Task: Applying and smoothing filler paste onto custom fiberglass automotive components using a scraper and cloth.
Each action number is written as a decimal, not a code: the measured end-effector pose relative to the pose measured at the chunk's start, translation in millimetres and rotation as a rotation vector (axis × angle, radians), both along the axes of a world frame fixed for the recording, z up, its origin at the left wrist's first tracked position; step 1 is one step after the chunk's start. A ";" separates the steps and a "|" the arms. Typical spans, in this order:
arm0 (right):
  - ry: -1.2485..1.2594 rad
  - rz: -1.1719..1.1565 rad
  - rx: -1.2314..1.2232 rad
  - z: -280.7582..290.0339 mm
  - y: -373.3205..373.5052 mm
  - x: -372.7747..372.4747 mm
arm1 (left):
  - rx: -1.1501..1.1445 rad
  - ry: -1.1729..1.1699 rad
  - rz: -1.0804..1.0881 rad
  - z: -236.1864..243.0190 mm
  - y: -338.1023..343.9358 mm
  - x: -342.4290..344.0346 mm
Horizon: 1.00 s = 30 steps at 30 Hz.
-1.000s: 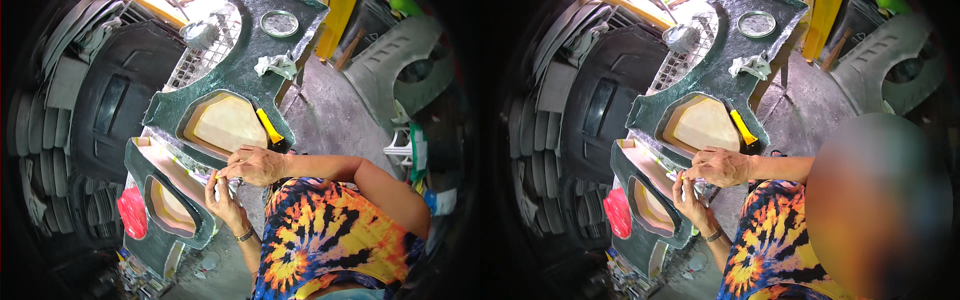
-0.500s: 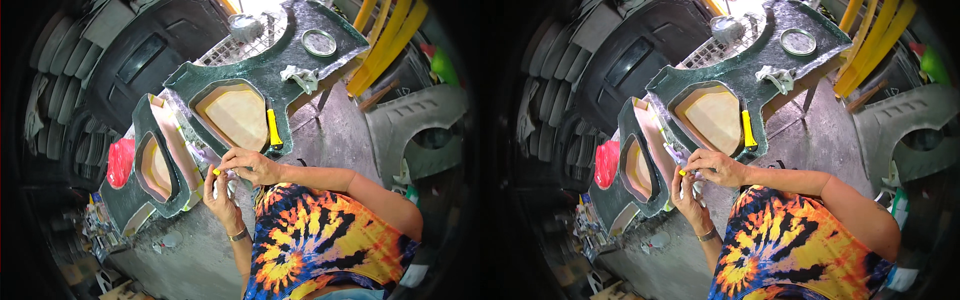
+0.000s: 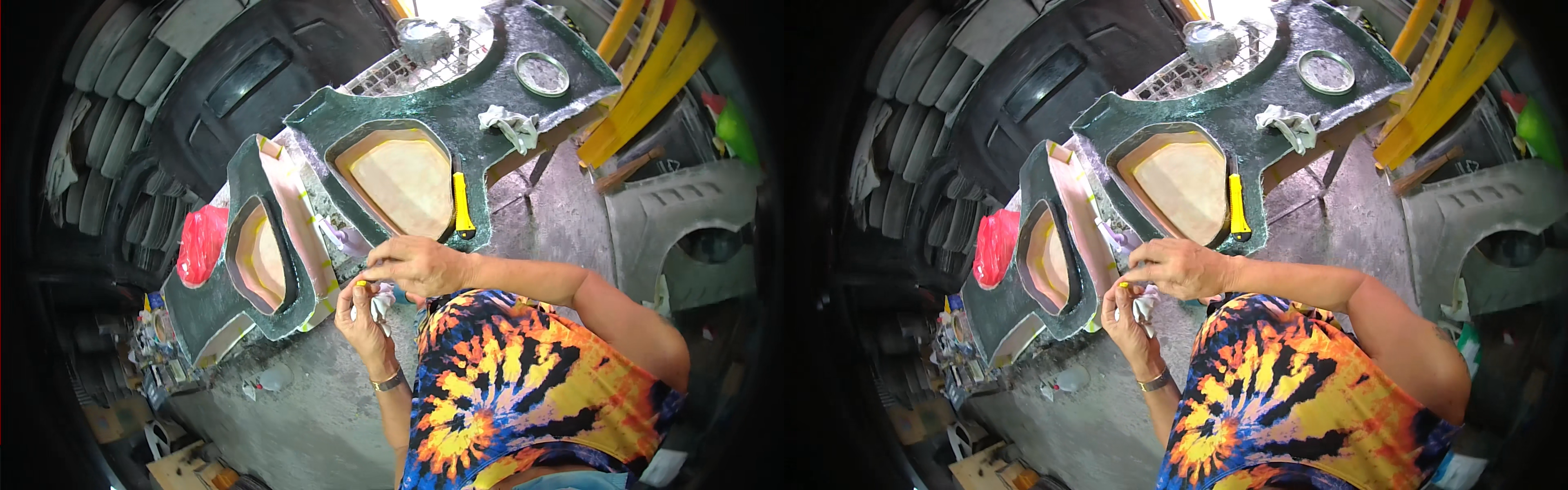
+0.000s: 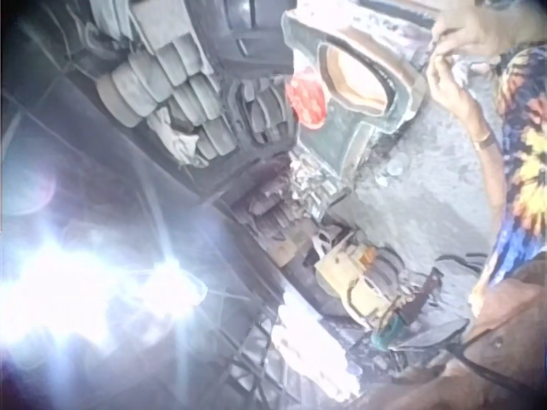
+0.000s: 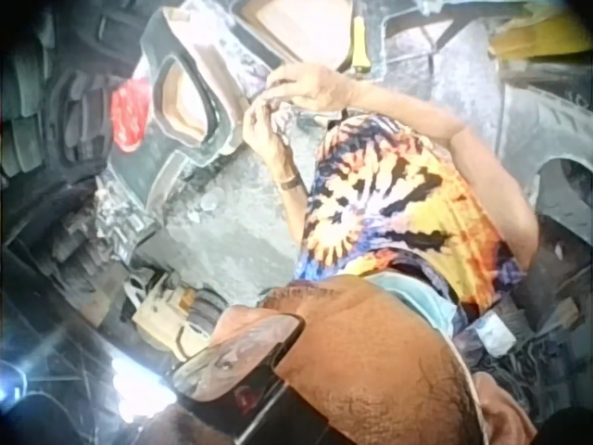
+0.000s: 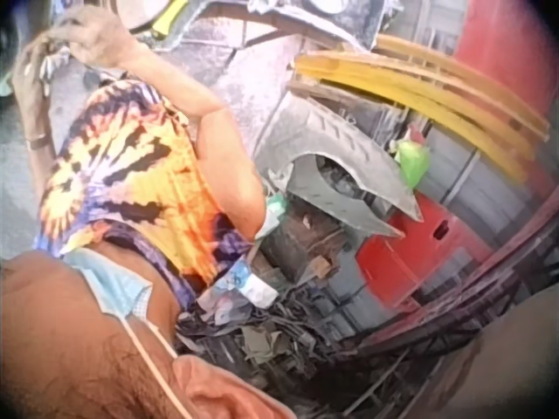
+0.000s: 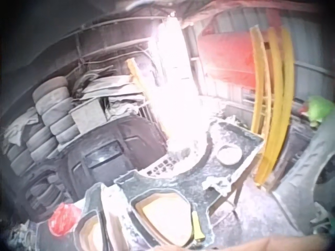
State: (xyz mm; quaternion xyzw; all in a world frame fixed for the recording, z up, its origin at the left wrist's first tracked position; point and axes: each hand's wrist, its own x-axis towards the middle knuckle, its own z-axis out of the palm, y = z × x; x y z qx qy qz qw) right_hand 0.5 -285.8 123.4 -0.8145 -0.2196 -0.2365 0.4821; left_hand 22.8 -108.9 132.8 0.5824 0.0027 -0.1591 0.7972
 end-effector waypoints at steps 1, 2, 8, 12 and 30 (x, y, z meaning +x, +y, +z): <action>-0.032 -0.045 -0.084 -12.2 1.4 -2.4 | -0.002 0.001 -0.048 -0.3 -5.9 1.5; -0.047 -0.026 -0.093 -13.2 2.5 -2.4 | 0.071 -0.023 0.018 -0.7 -9.4 1.9; 0.081 0.081 0.330 -9.0 7.0 -9.5 | 0.127 -0.031 0.102 2.3 -6.4 5.5; 0.489 0.061 0.833 -28.1 8.2 -21.6 | 0.032 -0.072 0.077 16.7 -18.3 14.2; 0.695 0.133 0.850 -17.8 16.6 -20.0 | 0.336 -0.341 0.040 39.6 -29.9 10.3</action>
